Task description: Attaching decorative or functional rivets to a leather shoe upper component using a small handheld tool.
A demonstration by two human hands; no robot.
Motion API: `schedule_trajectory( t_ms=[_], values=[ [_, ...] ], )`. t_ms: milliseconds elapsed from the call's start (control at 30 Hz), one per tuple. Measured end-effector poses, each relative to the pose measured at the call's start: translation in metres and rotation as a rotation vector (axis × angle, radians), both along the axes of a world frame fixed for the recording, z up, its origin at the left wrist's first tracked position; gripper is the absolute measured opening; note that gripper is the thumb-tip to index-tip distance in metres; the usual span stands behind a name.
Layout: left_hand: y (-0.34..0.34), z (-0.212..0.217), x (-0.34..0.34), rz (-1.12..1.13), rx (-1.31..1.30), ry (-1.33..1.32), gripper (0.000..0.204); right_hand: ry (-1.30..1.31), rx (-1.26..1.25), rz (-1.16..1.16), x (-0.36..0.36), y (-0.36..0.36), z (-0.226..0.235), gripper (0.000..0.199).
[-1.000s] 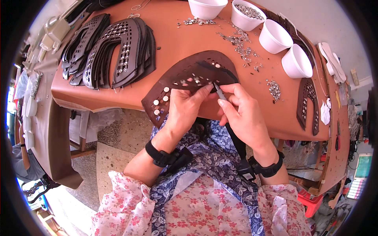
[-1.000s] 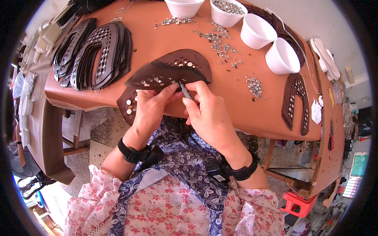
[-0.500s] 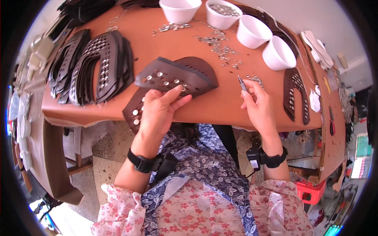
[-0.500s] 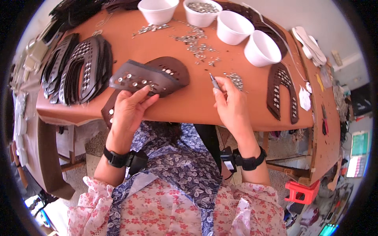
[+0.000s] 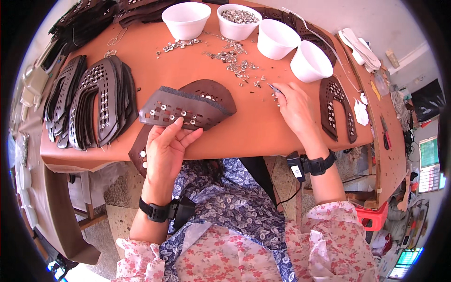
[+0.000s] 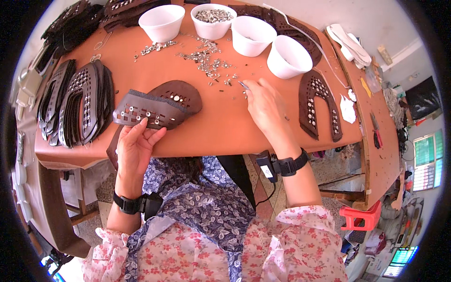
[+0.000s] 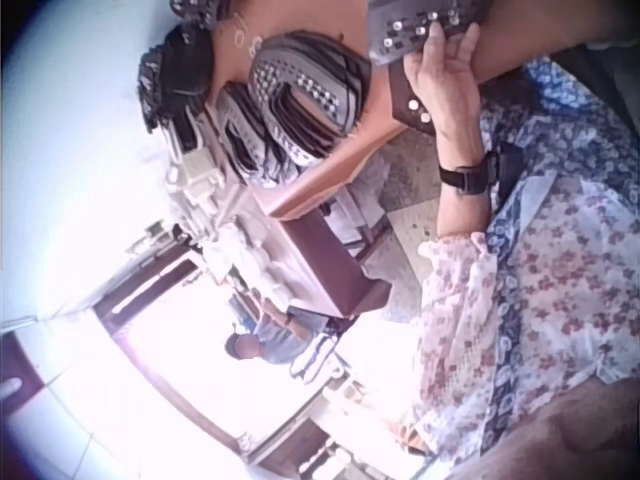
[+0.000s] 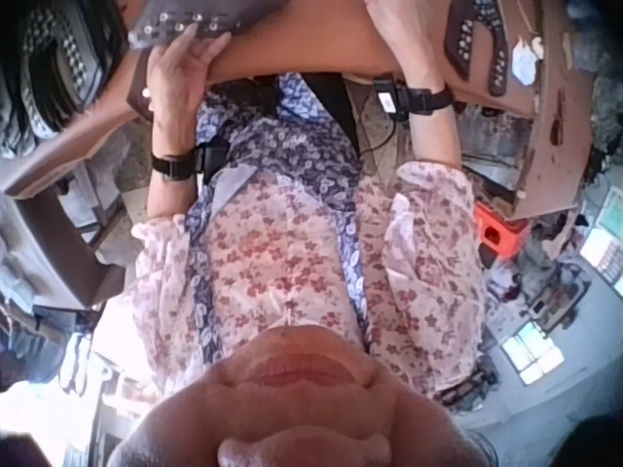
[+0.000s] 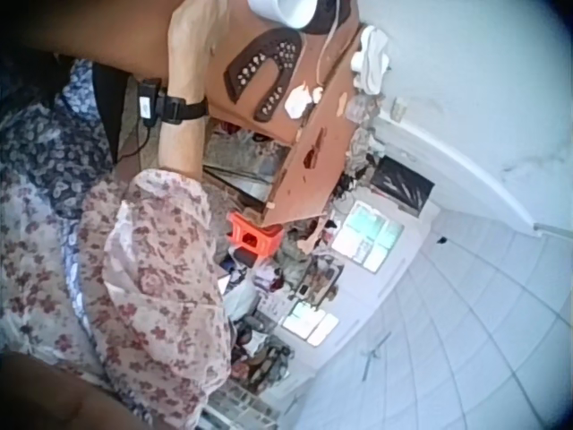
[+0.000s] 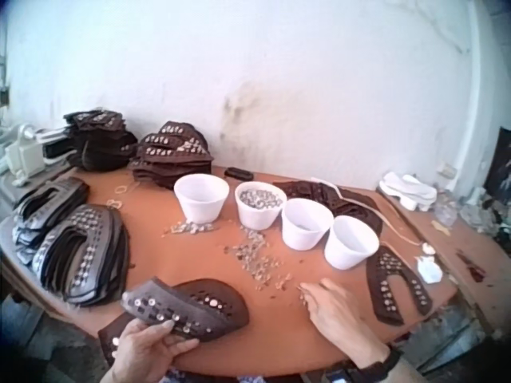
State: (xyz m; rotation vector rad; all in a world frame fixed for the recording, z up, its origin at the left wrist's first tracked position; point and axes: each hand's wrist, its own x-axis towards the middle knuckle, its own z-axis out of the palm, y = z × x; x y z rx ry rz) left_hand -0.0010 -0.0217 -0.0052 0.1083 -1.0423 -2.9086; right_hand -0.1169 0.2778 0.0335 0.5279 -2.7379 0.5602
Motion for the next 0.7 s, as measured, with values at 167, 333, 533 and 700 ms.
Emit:
schedule_trajectory(
  t_ms=[167, 333, 533, 700],
  values=[
    [0.001, 0.001, 0.001, -0.003, 0.039, 0.008, 0.020, 0.019, 0.078, -0.024, -0.012, -0.001, 0.002, 0.018],
    [0.001, 0.002, 0.001, -0.012, 0.043, 0.053, 0.020, -0.003, 0.094, -0.025, -0.018, -0.004, 0.001, 0.019],
    [0.002, 0.003, 0.001, 0.012, 0.028, 0.007, 0.020, -0.003, 0.120, -0.026, -0.024, -0.006, -0.002, 0.021],
    [0.003, 0.003, 0.002, 0.024, 0.048, -0.004, 0.020, -0.015, 0.120, -0.027, -0.025, -0.006, -0.002, 0.022]
  ],
)
